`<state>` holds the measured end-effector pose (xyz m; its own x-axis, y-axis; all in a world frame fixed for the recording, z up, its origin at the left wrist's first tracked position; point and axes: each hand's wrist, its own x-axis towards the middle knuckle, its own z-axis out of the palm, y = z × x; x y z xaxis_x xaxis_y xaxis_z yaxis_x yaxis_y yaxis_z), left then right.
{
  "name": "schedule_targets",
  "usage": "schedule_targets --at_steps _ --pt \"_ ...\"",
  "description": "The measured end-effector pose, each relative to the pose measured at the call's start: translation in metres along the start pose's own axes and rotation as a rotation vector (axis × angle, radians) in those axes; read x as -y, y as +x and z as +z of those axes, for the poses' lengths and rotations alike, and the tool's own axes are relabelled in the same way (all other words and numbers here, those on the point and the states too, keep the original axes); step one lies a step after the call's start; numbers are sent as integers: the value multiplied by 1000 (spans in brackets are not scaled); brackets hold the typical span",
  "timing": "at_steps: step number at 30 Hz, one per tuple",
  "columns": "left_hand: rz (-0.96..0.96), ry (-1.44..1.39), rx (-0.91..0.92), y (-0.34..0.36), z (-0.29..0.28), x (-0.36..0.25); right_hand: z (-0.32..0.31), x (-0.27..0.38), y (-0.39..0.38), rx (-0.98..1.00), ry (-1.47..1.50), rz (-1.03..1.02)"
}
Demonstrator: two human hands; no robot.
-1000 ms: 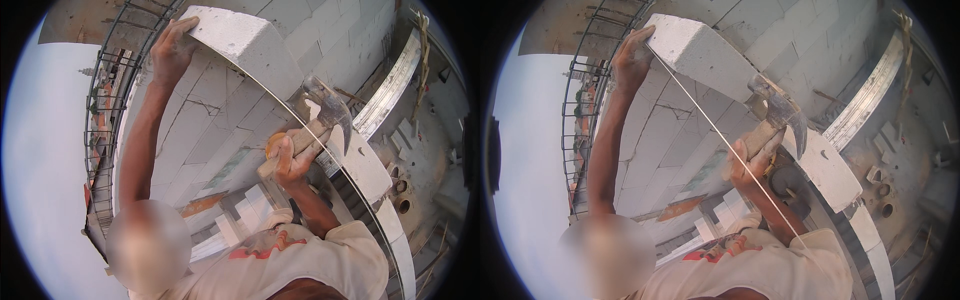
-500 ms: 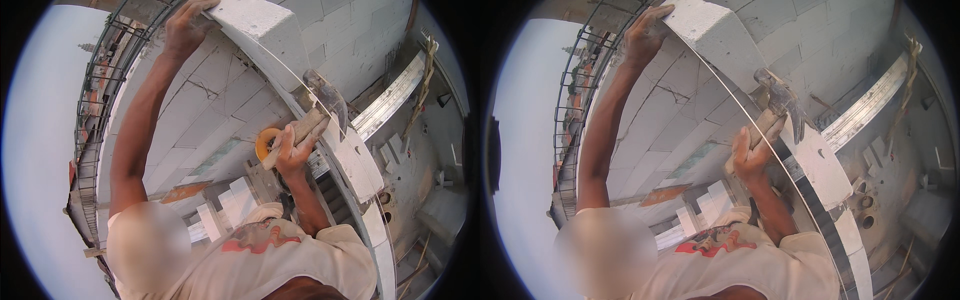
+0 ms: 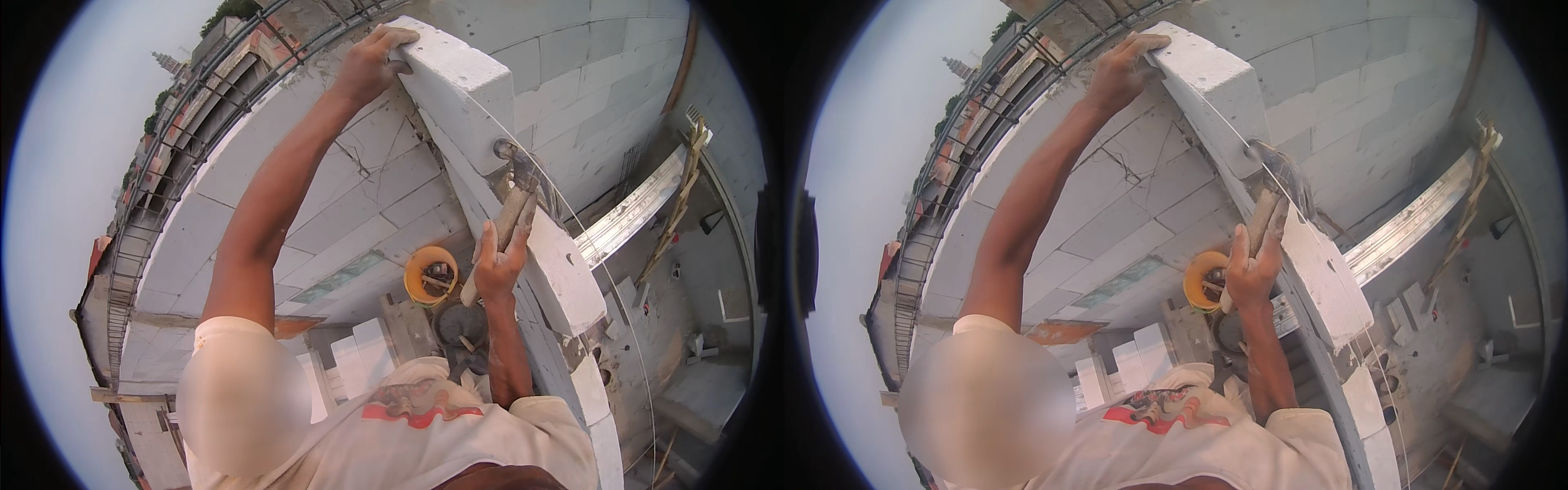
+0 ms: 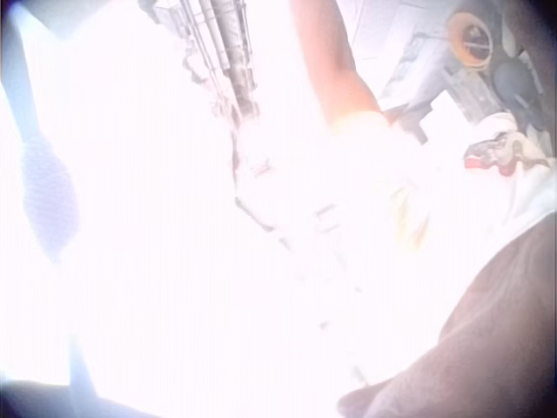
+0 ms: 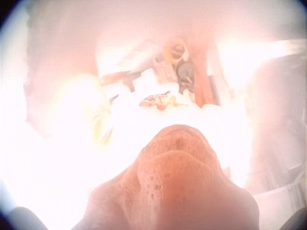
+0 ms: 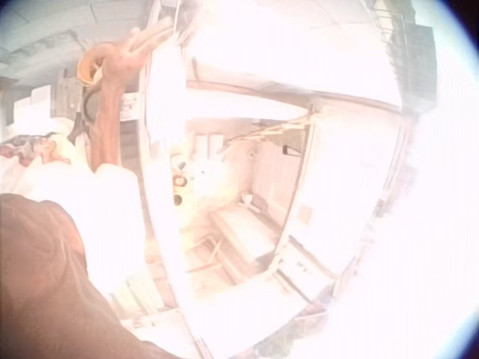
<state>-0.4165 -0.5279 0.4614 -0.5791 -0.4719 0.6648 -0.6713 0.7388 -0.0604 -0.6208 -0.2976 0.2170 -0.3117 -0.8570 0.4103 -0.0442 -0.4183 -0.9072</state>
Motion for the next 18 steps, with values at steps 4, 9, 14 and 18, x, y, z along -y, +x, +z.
schedule_targets --at_steps 4,9,14,18 --pt "-95 87 11 -13 -3 -11 -25 11 -45 140 60 117" --pt "-160 -33 -272 -67 -4 -102 -91 -27 -126 557 -178 616" --pt "-701 -368 184 -310 38 -206 -194 -111 -276 991 -999 738" --pt "-1491 -486 990 -572 41 -313 -252 -104 -335 1315 -1204 1041"
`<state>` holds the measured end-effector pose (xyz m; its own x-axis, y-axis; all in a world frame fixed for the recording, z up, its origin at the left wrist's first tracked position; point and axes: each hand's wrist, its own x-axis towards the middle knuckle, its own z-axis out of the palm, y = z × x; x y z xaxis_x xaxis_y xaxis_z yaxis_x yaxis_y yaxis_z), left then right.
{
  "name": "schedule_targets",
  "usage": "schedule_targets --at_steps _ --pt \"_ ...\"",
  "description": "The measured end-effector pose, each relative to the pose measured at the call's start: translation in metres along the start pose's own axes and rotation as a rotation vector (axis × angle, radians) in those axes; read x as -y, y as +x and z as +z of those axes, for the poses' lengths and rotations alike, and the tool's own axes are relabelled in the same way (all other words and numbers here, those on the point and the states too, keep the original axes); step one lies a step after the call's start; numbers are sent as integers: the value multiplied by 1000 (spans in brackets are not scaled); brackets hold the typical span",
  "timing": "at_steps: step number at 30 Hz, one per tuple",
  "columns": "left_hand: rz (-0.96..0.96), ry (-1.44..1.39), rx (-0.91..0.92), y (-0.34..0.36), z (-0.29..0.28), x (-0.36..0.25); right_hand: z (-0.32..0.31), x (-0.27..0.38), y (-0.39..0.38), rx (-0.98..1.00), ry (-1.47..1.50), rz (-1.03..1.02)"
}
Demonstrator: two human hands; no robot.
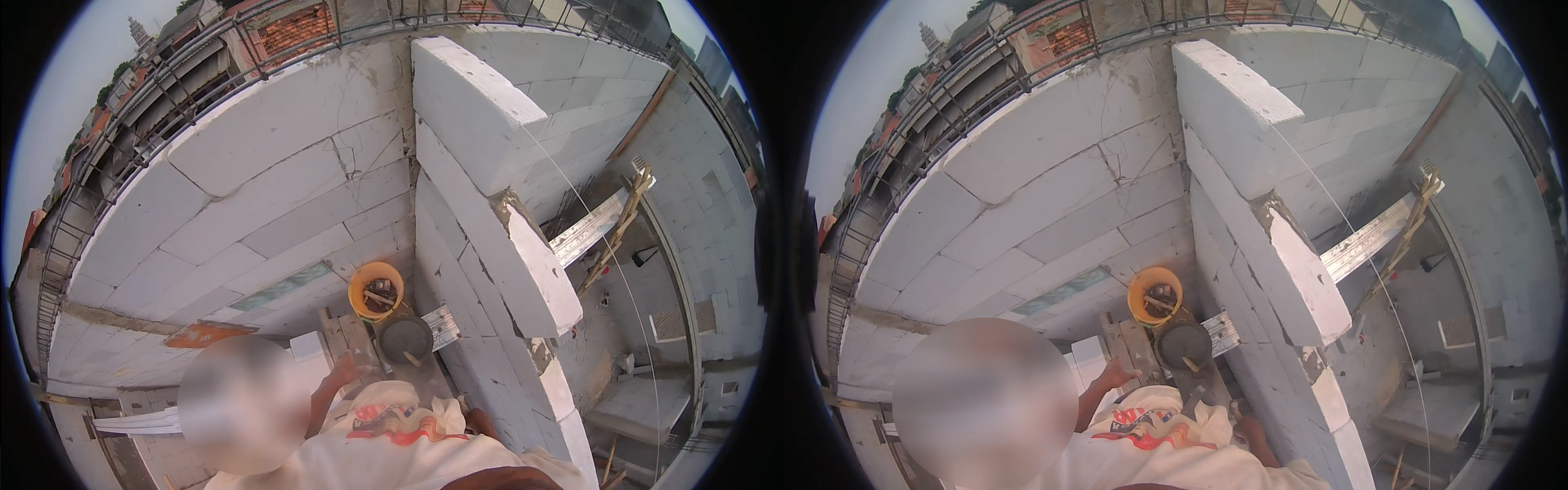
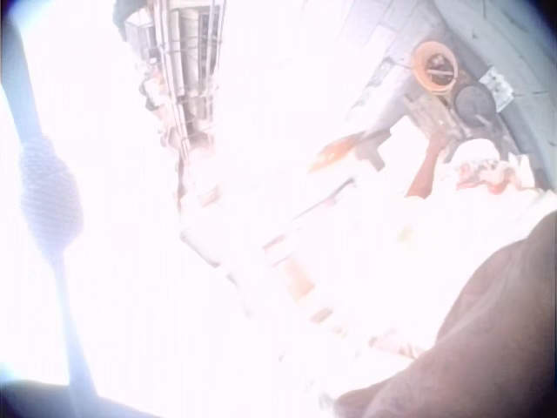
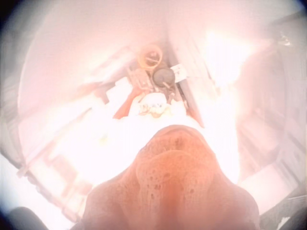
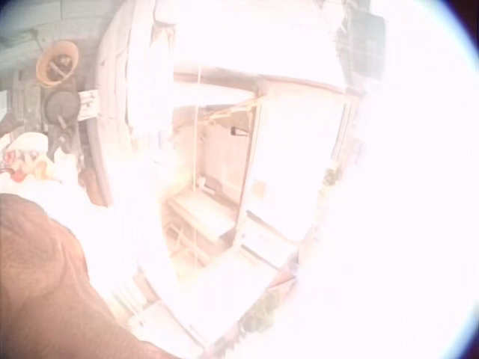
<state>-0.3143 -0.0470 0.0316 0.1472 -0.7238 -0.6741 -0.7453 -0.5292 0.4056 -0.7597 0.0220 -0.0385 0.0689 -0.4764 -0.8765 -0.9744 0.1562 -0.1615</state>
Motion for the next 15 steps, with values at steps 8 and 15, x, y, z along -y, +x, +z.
schedule_targets --at_steps 8,15 --pt "-429 -555 373 -65 69 116 5 1 -29 129 327 304" --pt "-244 -139 320 -55 123 86 -22 66 -12 162 311 262"
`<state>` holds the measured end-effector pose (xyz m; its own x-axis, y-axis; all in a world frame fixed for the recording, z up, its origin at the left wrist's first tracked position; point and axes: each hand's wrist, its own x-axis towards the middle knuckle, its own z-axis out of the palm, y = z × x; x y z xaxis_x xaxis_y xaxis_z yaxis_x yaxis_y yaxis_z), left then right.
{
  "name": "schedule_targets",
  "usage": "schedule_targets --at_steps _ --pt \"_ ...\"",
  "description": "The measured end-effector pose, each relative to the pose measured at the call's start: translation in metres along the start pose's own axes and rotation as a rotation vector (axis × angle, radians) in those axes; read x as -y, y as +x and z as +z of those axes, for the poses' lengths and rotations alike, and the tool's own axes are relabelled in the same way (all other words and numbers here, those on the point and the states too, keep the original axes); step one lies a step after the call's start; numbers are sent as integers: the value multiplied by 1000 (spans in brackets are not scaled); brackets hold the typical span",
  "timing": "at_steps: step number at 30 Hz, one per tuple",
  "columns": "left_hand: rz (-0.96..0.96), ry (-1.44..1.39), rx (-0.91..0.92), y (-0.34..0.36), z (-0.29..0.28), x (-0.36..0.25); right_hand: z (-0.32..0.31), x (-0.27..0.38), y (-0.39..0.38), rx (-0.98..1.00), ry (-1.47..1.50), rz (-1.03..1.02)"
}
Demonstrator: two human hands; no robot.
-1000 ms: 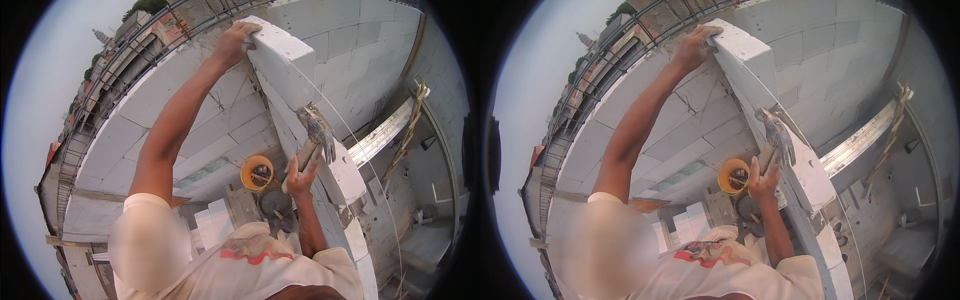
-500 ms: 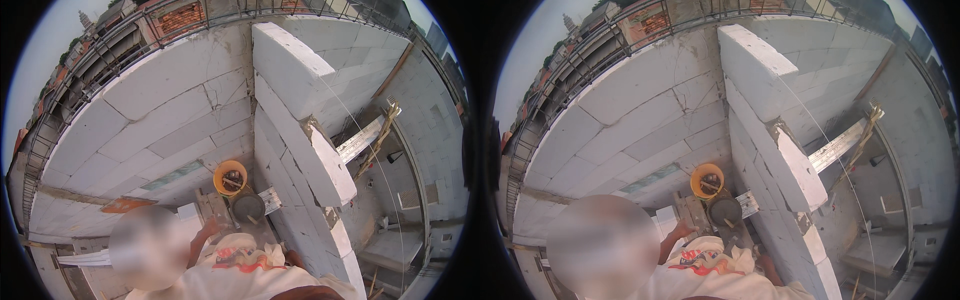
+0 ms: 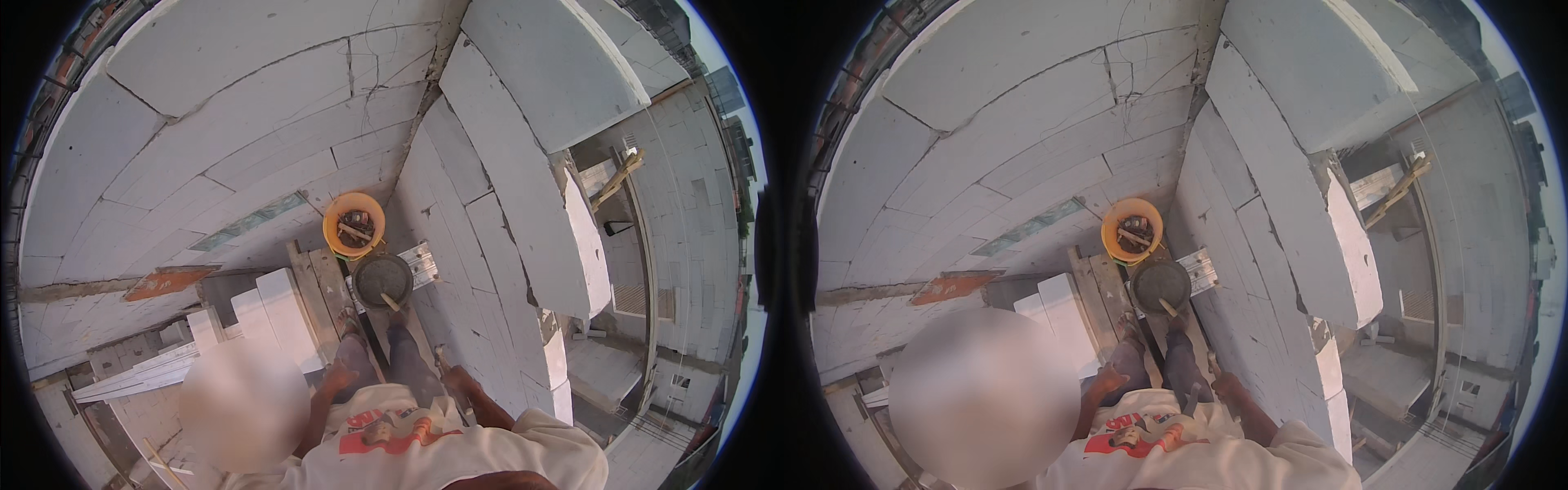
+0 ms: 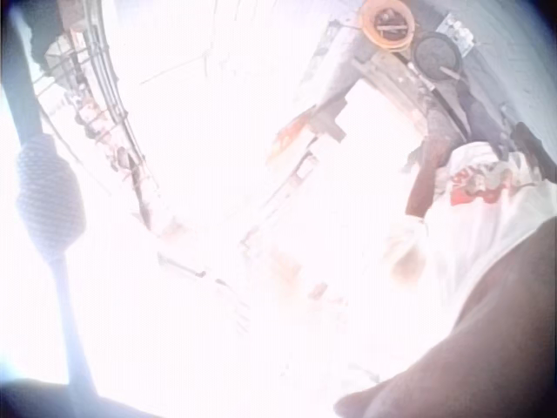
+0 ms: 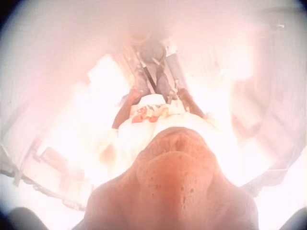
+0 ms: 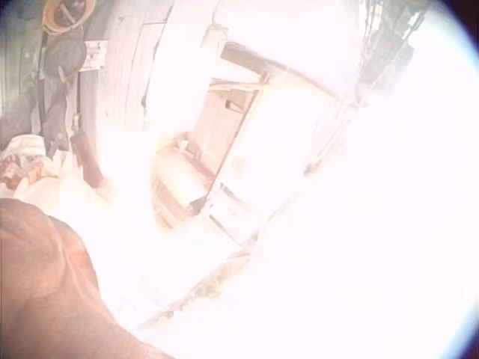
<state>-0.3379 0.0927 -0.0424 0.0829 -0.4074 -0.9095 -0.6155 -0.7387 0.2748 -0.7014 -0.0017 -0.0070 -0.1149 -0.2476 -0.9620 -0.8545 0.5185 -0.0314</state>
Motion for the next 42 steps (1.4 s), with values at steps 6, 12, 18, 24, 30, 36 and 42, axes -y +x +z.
schedule_targets --at_steps 6,12,18,24,30,36,42 --pt "-229 145 101 -7 53 -12 38 42 16 295 438 -78" --pt "-140 1 -207 46 90 4 61 53 37 436 398 84" --pt "196 -404 -602 236 31 -5 62 40 53 414 349 177" --pt "466 161 -812 451 -84 -56 78 -8 63 411 349 160" --pt "273 969 -360 563 -136 -99 59 24 58 466 516 415" --pt "228 1088 -207 641 -143 -67 67 32 55 435 490 569" --pt "253 1102 -167 637 -143 -76 93 3 43 378 532 560"
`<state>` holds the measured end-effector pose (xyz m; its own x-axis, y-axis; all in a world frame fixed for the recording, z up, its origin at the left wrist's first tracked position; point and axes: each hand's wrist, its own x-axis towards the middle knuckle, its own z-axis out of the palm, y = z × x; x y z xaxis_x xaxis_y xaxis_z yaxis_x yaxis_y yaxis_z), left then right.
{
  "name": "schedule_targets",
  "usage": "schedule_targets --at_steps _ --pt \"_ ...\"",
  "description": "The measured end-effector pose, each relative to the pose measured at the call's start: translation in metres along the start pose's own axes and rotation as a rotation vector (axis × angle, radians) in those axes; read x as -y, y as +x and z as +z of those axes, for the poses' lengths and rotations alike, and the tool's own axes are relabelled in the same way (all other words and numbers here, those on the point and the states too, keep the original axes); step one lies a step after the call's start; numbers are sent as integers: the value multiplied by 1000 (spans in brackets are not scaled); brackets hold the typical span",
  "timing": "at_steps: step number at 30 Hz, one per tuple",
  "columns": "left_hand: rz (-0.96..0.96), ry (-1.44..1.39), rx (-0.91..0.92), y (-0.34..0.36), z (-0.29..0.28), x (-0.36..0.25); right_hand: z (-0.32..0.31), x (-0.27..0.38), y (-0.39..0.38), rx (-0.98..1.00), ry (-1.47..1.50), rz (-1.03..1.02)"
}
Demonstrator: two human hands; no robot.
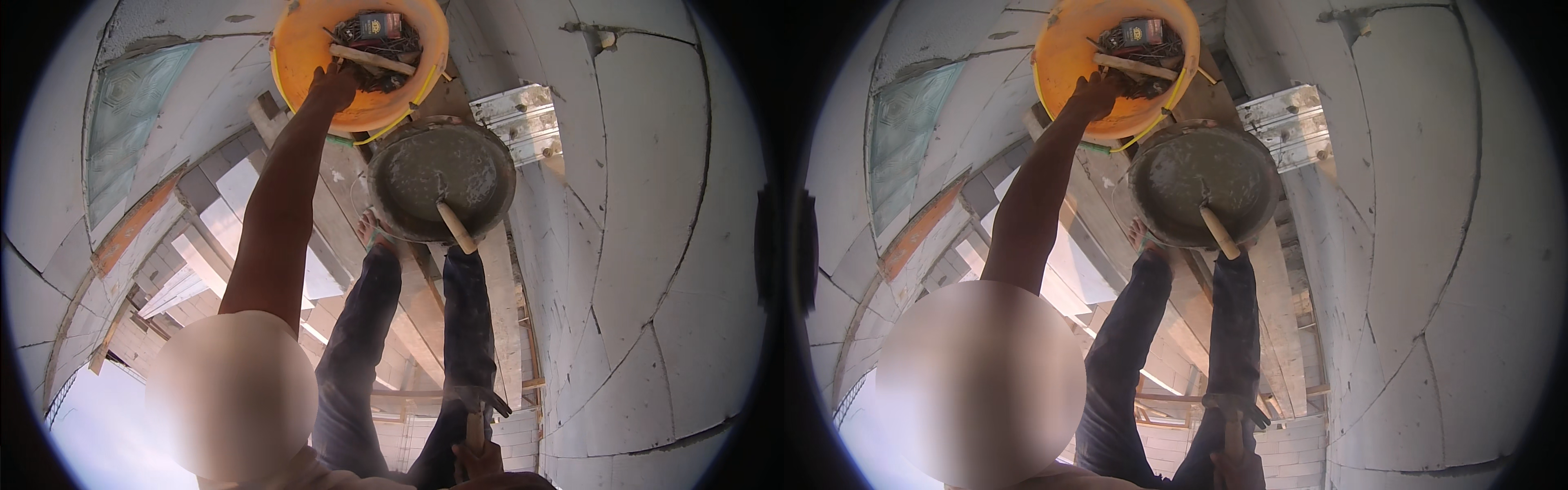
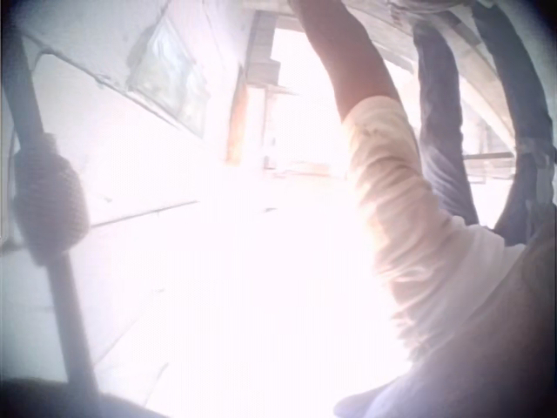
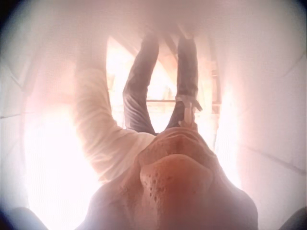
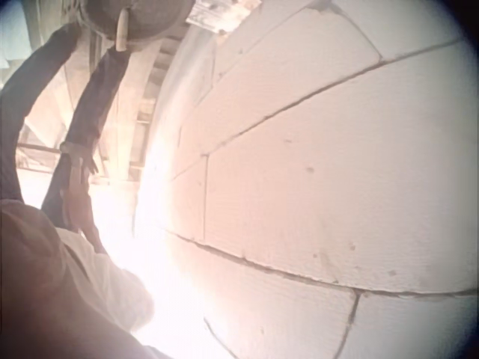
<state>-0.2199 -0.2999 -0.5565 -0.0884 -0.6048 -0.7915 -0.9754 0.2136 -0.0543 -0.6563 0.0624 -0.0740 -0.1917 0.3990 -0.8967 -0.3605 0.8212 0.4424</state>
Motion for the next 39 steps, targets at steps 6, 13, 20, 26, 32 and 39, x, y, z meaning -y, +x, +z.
schedule_targets --at_steps 6,13,20,26,32,39 --pt "-2 68 20 8 -3 -1 5 3 -9 -38 98 -26" --pt "44 -756 -355 -24 -35 27 1 7 4 12 13 -271" --pt "12 -2046 -361 -186 -74 -14 11 27 -5 216 267 -321" --pt "-159 -1856 -349 -398 -114 -94 39 40 -28 112 315 -416" --pt "55 -2106 -479 -549 -182 -97 45 53 -120 -24 252 -822" --pt "335 -2165 -722 -601 -336 -58 27 58 -257 103 420 -1335"
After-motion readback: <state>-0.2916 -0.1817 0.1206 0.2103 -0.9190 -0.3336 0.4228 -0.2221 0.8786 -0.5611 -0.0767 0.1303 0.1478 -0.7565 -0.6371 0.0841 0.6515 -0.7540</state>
